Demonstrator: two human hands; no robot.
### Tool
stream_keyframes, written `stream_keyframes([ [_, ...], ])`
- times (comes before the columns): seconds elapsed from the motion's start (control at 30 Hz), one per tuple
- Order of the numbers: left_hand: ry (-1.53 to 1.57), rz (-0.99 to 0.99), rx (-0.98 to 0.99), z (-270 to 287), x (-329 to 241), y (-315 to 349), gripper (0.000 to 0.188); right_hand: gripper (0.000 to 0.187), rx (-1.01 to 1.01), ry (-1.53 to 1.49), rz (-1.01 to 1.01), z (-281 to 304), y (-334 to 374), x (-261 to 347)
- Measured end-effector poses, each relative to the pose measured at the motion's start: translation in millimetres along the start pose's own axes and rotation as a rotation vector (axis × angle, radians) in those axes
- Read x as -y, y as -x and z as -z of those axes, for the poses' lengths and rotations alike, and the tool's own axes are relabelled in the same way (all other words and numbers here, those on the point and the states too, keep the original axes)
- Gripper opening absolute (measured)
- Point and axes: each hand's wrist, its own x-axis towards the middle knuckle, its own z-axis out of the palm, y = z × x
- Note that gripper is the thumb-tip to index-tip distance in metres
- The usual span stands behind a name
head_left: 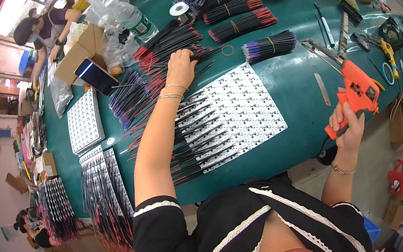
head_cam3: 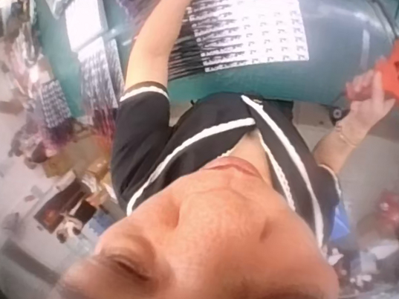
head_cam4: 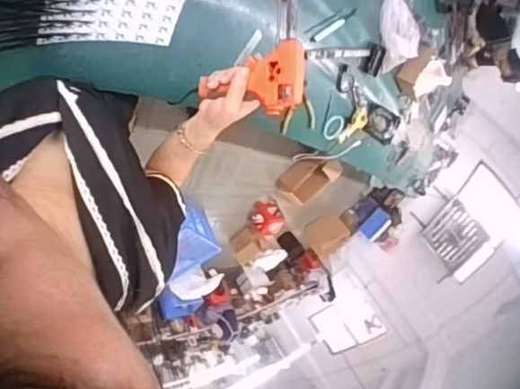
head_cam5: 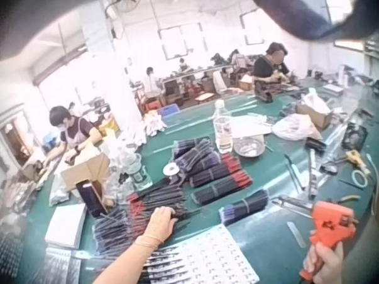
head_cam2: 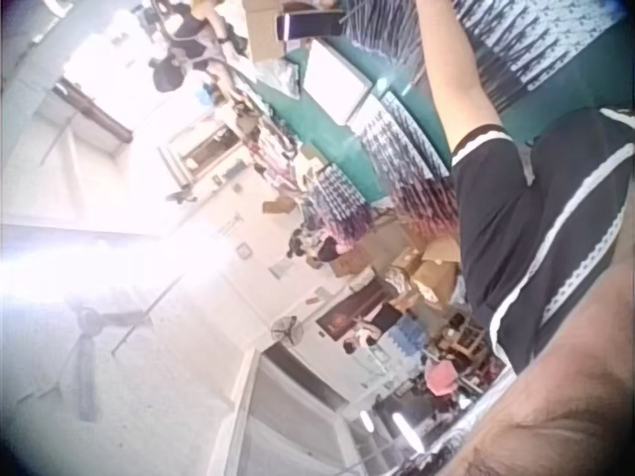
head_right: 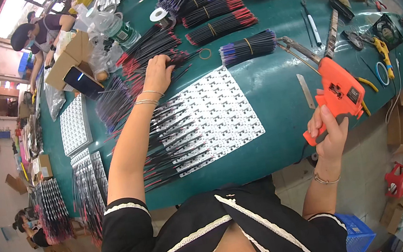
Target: The person positions wire rods onto a panel by hand and solders them using a soldering gun.
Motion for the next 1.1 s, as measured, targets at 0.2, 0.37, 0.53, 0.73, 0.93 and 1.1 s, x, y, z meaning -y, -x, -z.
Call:
stream_keyframes([
  [0.2, -0.086, 0.019, -0.217, 30, 11, -10, 0.014, 0.032, -0.038, 0.020, 0.030, 4, 2, 9],
  [0.37, 0.371, 0.316, -0.671, 141, -1, 0, 0.011, 0.032, -0.026, -0.016, 0.077, 13, 2, 17],
  [0.53, 0.304, 0.225, -1.068, 214, -2, 83, 0.014, 0.033, 0.000, -0.114, 0.155, 21, -1, 22],
  [0.73, 0.133, 0.590, -1.068, 181, 1, 191, 0.020, 0.035, 0.081, -0.192, 0.117, 20, -6, 17],
  [0.93, 0.317, 0.595, -1.077, 155, 17, 194, 0.017, 0.034, 0.091, -0.188, 0.095, 23, 7, 18],
  [1.1, 0.171, 0.675, -0.891, 169, 28, 195, 0.017, 0.034, 0.119, -0.187, 0.090, 19, 15, 19],
])
